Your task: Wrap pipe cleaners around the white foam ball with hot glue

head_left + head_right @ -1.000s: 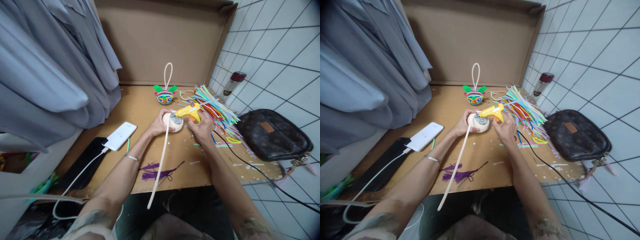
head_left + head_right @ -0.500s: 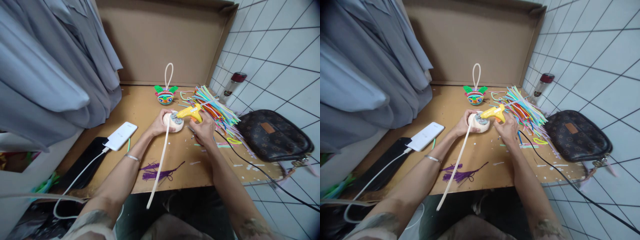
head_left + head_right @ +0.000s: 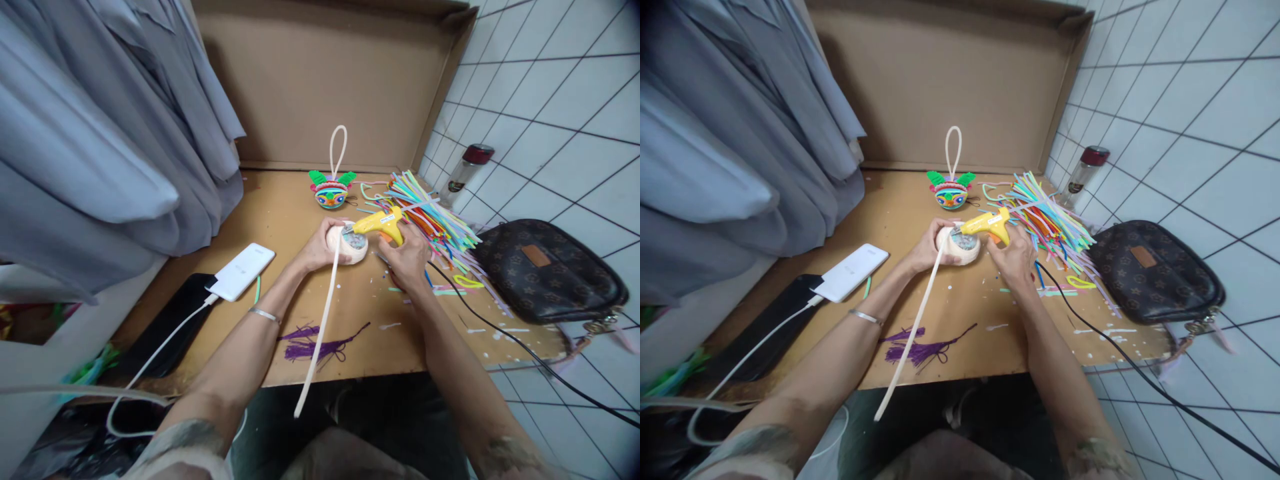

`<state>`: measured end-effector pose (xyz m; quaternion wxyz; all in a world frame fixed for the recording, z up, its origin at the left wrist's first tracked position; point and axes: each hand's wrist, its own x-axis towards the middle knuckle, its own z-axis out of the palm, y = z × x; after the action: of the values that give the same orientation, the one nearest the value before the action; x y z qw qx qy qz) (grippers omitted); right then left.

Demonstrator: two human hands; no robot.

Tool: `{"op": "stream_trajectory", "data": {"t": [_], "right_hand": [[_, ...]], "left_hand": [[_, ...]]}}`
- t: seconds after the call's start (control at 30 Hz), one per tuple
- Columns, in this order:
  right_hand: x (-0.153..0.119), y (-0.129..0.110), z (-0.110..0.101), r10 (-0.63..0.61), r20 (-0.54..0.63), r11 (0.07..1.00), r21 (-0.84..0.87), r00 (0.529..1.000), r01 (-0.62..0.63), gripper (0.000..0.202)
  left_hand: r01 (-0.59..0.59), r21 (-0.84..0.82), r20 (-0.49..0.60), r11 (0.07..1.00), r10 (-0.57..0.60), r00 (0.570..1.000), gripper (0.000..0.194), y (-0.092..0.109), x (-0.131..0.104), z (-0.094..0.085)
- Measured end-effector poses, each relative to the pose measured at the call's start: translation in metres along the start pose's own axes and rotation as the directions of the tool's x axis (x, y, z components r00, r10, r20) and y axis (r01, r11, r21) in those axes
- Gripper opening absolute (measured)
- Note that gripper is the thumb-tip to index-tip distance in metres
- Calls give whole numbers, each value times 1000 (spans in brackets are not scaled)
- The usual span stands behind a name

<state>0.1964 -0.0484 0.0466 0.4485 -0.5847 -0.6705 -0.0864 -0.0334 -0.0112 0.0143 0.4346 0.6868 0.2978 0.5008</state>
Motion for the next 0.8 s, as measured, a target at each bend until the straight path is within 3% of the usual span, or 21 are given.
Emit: {"op": "stream_trajectory", "data": {"t": [0.8], "right_hand": [[3,1,-5,23,43,1000,-12,999,-23,33]], "left_hand": [[-1,-27,4,1000,1,1000,88,2,0,1]]}}
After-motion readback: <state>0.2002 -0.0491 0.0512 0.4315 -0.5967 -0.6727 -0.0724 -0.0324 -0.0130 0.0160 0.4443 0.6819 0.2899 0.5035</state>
